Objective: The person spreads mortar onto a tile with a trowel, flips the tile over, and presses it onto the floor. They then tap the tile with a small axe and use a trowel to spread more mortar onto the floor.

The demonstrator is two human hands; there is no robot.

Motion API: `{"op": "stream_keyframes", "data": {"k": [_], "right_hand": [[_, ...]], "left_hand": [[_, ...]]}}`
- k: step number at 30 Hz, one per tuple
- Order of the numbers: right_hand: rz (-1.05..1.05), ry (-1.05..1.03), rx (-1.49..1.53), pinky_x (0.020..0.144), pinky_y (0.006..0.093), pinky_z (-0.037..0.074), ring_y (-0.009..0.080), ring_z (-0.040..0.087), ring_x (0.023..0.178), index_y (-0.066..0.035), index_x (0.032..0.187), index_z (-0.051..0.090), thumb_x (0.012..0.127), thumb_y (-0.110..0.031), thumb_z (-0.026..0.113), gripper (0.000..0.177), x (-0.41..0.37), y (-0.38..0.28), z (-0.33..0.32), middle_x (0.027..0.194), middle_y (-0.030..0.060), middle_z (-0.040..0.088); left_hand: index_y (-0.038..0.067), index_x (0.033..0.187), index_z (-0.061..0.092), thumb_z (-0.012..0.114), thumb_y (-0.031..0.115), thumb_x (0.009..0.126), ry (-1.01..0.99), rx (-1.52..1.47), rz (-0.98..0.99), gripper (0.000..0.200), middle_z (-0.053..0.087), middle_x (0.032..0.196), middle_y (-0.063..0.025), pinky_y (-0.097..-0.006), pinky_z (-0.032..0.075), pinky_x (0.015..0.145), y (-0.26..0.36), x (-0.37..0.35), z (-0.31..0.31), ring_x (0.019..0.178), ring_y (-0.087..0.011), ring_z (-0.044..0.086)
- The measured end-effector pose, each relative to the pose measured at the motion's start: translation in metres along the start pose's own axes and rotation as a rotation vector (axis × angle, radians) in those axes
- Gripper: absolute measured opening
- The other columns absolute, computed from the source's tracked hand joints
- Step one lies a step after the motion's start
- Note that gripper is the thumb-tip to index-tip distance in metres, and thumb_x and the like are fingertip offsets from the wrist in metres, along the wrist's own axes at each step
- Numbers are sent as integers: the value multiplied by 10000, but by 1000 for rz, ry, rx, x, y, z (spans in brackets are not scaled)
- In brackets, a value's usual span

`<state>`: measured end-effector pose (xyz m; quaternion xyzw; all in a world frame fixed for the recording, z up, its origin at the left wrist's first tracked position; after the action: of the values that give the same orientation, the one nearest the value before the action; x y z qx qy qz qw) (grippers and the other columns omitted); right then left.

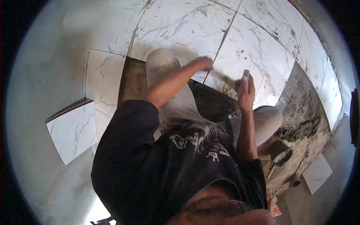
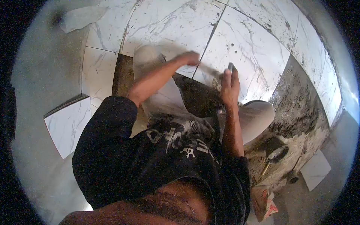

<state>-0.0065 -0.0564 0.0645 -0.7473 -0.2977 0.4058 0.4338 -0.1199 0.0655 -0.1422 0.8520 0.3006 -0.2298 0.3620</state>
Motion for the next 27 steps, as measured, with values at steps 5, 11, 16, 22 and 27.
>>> {"op": "stream_keyframes", "data": {"k": [5,11,16,22,27], "right_hand": [[-126,115,78,621,253,373,124,459,687,-6,1145,492,920,-407,405,468,-10,-14,-9,798,37,531],[3,97,128,674,289,410,162,511,781,7,1242,415,915,-429,410,545,0,1,-27,888,102,560],[30,252,20,632,267,390,131,483,710,-25,954,545,934,-409,382,417,27,16,-46,806,52,550],[-8,454,22,669,295,419,169,519,754,-25,1192,459,929,-406,391,468,27,-12,-95,912,85,565],[38,368,35,678,308,434,168,534,753,-23,1092,494,926,-402,397,425,57,23,-124,846,97,584]], "left_hand": [[38,882,588,481,205,774,484,-10,-193,226,609,930,-204,-450,462,731,-132,-31,-174,855,-369,590],[38,910,567,536,201,745,683,-18,-377,234,611,883,-208,-462,464,744,-276,-78,-182,865,-383,583],[-13,948,547,556,264,797,807,28,-455,316,568,985,-240,-462,449,806,-272,-77,-121,953,-382,538],[-37,969,507,481,193,837,822,173,-504,267,545,982,-223,-458,446,821,-283,-53,-100,933,-382,540],[-30,989,466,477,142,840,810,-185,-447,229,603,890,-218,-448,462,740,-262,-43,-140,842,-403,580]]}}
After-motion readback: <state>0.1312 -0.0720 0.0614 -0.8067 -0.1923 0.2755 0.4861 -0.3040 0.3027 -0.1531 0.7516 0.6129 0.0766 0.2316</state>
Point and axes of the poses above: each hand's wrist, its own x-axis towards the middle knuckle, its own z-axis out of the palm, y = z × x, the point moved 9 cm from there along x, towards the middle knuckle
